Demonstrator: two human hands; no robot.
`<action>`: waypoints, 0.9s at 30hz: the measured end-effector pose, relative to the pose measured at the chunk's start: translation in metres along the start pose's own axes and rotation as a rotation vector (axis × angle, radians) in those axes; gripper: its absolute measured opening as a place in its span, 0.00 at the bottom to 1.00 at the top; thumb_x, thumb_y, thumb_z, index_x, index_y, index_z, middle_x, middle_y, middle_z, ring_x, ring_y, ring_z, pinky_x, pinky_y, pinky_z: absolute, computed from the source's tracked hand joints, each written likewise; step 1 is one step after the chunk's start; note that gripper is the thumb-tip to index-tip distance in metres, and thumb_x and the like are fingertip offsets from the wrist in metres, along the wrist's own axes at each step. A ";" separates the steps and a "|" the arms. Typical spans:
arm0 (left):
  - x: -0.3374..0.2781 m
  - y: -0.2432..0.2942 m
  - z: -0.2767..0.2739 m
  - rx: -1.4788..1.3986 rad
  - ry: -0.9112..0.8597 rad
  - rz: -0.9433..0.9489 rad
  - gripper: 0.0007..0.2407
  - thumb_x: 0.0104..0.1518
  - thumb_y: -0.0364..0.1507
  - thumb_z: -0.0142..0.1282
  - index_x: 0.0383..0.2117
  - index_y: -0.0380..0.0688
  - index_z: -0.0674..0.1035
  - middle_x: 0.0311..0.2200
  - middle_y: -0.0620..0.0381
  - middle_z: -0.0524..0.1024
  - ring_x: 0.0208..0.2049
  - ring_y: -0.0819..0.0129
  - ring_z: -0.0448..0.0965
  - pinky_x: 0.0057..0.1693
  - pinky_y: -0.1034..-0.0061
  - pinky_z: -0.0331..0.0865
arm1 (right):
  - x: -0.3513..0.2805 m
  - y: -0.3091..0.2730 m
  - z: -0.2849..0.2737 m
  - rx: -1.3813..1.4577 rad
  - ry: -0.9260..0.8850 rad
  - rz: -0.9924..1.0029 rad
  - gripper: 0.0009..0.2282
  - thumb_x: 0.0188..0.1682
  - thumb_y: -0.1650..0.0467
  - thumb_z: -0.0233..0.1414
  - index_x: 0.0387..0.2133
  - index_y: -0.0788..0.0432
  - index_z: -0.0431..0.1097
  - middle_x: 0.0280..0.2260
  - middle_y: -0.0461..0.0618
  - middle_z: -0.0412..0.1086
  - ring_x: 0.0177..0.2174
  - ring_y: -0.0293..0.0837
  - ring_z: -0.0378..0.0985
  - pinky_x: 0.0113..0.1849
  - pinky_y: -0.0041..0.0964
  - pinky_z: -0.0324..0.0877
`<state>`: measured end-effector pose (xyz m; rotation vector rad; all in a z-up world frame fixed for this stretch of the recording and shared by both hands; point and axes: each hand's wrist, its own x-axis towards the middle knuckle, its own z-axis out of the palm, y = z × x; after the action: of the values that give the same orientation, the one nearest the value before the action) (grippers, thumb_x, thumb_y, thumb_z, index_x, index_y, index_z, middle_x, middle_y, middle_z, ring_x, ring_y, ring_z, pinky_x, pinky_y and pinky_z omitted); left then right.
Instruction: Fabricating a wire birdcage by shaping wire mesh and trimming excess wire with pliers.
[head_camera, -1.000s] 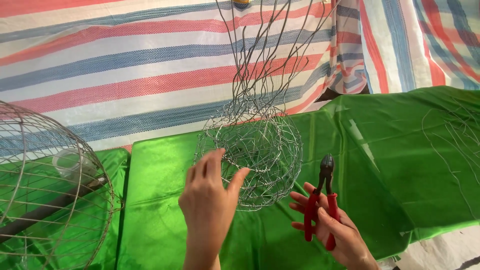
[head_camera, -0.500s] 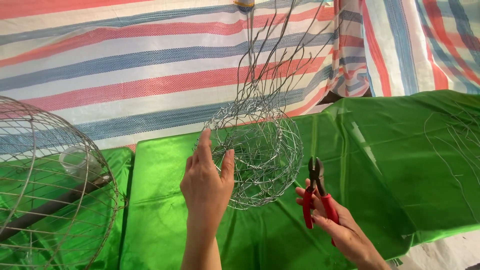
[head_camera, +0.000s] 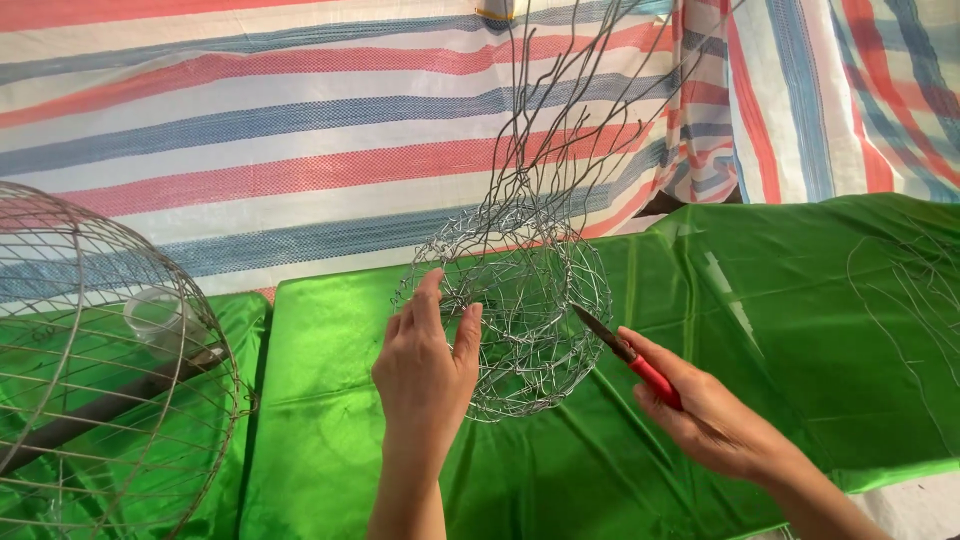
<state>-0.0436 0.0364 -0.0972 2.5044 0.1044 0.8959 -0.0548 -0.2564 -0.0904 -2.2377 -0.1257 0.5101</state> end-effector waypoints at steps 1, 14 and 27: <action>0.000 0.000 0.000 0.005 -0.013 0.003 0.20 0.62 0.42 0.52 0.56 0.48 0.70 0.45 0.54 0.82 0.42 0.53 0.81 0.31 0.60 0.76 | 0.000 -0.005 -0.002 -0.111 0.010 0.027 0.31 0.49 0.62 0.47 0.70 0.35 0.51 0.47 0.41 0.74 0.37 0.40 0.70 0.43 0.32 0.66; -0.004 -0.002 0.007 0.001 0.030 0.041 0.22 0.61 0.43 0.55 0.57 0.46 0.71 0.40 0.54 0.82 0.42 0.54 0.81 0.31 0.62 0.76 | 0.009 -0.022 -0.008 -0.649 0.107 -0.067 0.31 0.52 0.61 0.47 0.70 0.37 0.46 0.49 0.44 0.70 0.44 0.50 0.71 0.47 0.47 0.68; -0.004 0.023 -0.012 -0.188 0.197 0.198 0.21 0.63 0.39 0.55 0.54 0.35 0.72 0.47 0.46 0.75 0.48 0.53 0.75 0.55 0.62 0.71 | -0.002 -0.044 -0.020 -0.834 0.147 0.100 0.21 0.53 0.54 0.43 0.61 0.31 0.54 0.46 0.38 0.70 0.47 0.46 0.71 0.38 0.53 0.77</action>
<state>-0.0558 0.0200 -0.0808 2.2758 -0.1599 1.1748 -0.0455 -0.2421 -0.0453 -3.0999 -0.1731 0.3776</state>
